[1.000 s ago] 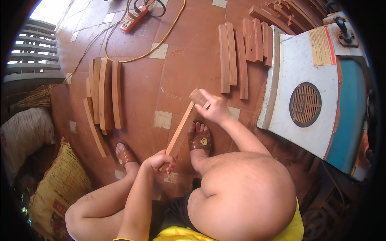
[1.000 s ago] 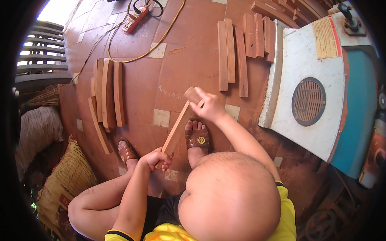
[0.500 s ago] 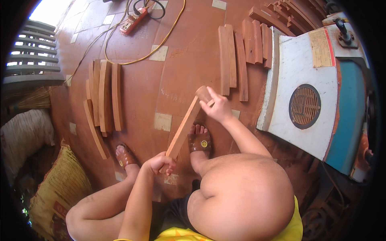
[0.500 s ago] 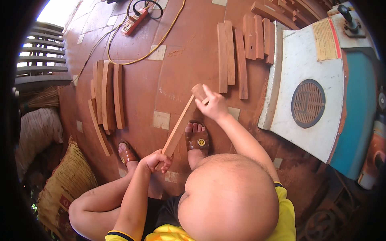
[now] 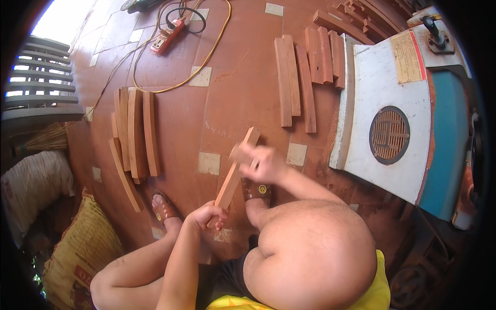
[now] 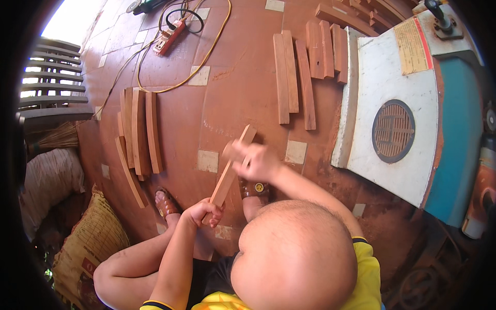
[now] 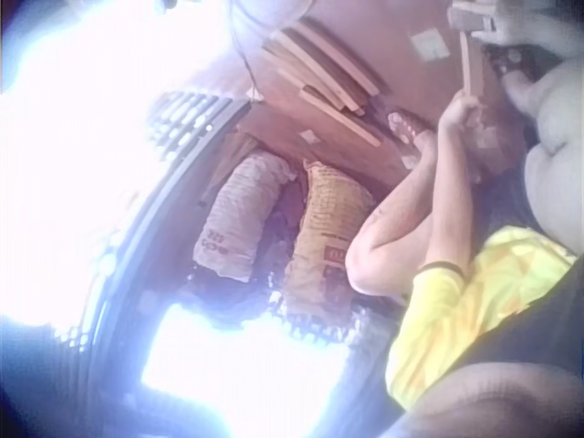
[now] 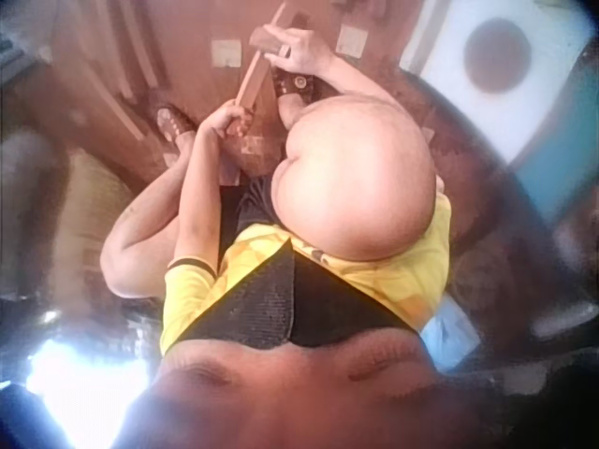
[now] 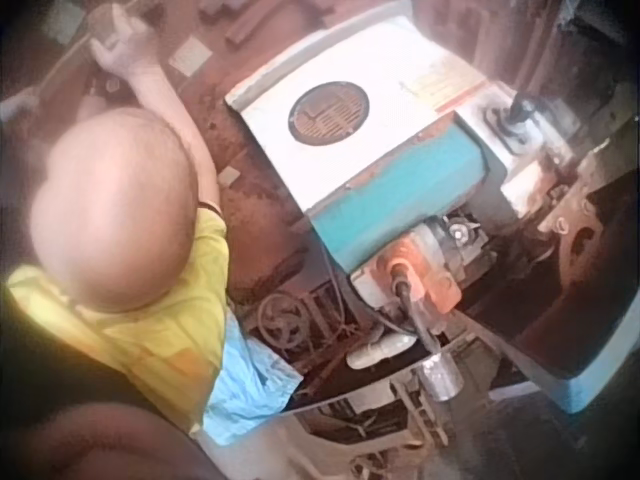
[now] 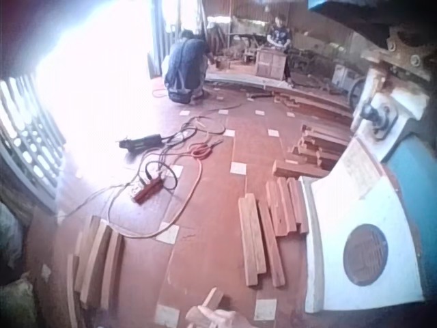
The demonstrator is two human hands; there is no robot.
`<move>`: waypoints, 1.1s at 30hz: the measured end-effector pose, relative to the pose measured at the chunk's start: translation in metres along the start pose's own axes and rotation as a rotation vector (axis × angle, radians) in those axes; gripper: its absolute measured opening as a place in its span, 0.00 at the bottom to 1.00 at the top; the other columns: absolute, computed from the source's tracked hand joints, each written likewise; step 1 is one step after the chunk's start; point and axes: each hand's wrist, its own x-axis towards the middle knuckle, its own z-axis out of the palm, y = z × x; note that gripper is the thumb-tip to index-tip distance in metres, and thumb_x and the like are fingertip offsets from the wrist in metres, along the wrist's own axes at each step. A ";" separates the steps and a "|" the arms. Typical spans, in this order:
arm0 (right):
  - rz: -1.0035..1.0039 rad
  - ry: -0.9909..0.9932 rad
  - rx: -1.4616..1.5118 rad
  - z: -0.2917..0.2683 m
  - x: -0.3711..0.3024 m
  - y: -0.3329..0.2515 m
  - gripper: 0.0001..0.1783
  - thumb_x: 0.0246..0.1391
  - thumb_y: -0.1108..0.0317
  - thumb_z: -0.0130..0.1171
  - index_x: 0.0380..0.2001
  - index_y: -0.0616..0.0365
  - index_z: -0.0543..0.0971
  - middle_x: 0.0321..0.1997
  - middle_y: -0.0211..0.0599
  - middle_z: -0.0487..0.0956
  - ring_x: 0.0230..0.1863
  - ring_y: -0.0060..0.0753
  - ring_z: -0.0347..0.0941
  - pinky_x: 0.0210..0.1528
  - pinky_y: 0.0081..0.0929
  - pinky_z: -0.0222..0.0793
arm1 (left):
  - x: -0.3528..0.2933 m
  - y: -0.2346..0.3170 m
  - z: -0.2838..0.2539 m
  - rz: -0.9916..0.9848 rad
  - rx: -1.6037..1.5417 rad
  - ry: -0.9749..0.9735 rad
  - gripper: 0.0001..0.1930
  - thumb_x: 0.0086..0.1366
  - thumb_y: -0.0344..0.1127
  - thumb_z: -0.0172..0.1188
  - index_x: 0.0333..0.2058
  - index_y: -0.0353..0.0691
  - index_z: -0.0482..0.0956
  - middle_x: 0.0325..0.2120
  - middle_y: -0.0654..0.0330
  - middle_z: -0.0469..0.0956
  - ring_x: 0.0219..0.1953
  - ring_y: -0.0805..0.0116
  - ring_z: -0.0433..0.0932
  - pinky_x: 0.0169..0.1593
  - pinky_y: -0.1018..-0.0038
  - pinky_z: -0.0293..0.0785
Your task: The person sits on the floor and sands several wooden planks one at a time using a small sanding block. They hold each plank in one hand and rub the sanding block along its length, occasionally flipping the plank to sand different sides. Finished planks are placed in a nearby pile.
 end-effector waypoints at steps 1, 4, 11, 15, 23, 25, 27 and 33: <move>-0.221 0.069 0.084 0.015 -0.011 -0.010 0.40 0.53 0.51 0.75 0.67 0.56 0.78 0.36 0.51 0.87 0.33 0.50 0.87 0.37 0.40 0.84 | 0.001 0.002 0.004 0.020 0.038 0.007 0.14 0.56 0.24 0.65 0.40 0.39 0.73 0.20 0.60 0.72 0.16 0.68 0.71 0.22 0.67 0.71; -0.144 -0.323 0.023 -0.002 -0.022 -0.036 0.40 0.53 0.51 0.76 0.67 0.56 0.79 0.37 0.49 0.88 0.33 0.46 0.87 0.37 0.39 0.84 | 0.006 -0.004 0.002 -0.007 0.116 0.055 0.14 0.56 0.24 0.65 0.40 0.38 0.73 0.20 0.60 0.72 0.17 0.68 0.71 0.22 0.67 0.72; 0.054 0.084 -0.089 -0.014 0.010 0.029 0.37 0.55 0.47 0.72 0.62 0.60 0.80 0.33 0.51 0.87 0.31 0.50 0.86 0.34 0.41 0.84 | -0.002 0.007 0.013 -0.024 0.076 0.047 0.14 0.56 0.24 0.64 0.41 0.38 0.72 0.20 0.61 0.72 0.18 0.69 0.72 0.23 0.67 0.72; -0.251 -0.169 0.136 0.008 -0.019 -0.041 0.38 0.54 0.47 0.73 0.64 0.56 0.80 0.34 0.49 0.88 0.31 0.48 0.86 0.35 0.41 0.85 | -0.004 0.004 0.007 0.000 0.111 0.073 0.14 0.57 0.24 0.64 0.41 0.38 0.72 0.21 0.61 0.72 0.18 0.69 0.72 0.24 0.68 0.72; 0.075 0.160 -0.037 -0.004 0.007 0.023 0.36 0.54 0.48 0.73 0.61 0.60 0.81 0.32 0.51 0.87 0.29 0.46 0.87 0.30 0.38 0.84 | 0.002 0.009 0.027 -0.024 0.029 0.066 0.12 0.57 0.24 0.64 0.39 0.39 0.73 0.20 0.61 0.73 0.17 0.69 0.72 0.23 0.68 0.73; -0.035 -0.023 0.000 -0.003 -0.007 -0.012 0.37 0.54 0.47 0.74 0.62 0.58 0.81 0.33 0.52 0.88 0.30 0.46 0.87 0.32 0.37 0.84 | 0.000 0.011 0.028 -0.029 0.065 0.083 0.12 0.57 0.24 0.64 0.39 0.39 0.74 0.20 0.61 0.72 0.17 0.69 0.72 0.23 0.68 0.73; -0.197 -0.188 0.084 0.002 -0.019 -0.039 0.38 0.52 0.53 0.75 0.65 0.55 0.80 0.39 0.48 0.89 0.34 0.48 0.88 0.37 0.38 0.86 | 0.001 0.009 0.023 0.001 0.091 0.084 0.12 0.57 0.24 0.64 0.40 0.38 0.74 0.20 0.62 0.72 0.17 0.68 0.72 0.23 0.68 0.73; 0.249 0.135 -0.039 -0.023 0.016 0.033 0.33 0.54 0.59 0.75 0.59 0.67 0.81 0.37 0.55 0.88 0.37 0.45 0.89 0.38 0.37 0.85 | 0.009 0.001 0.019 0.000 -0.039 -0.021 0.11 0.57 0.29 0.65 0.39 0.38 0.76 0.23 0.59 0.74 0.19 0.65 0.76 0.27 0.66 0.77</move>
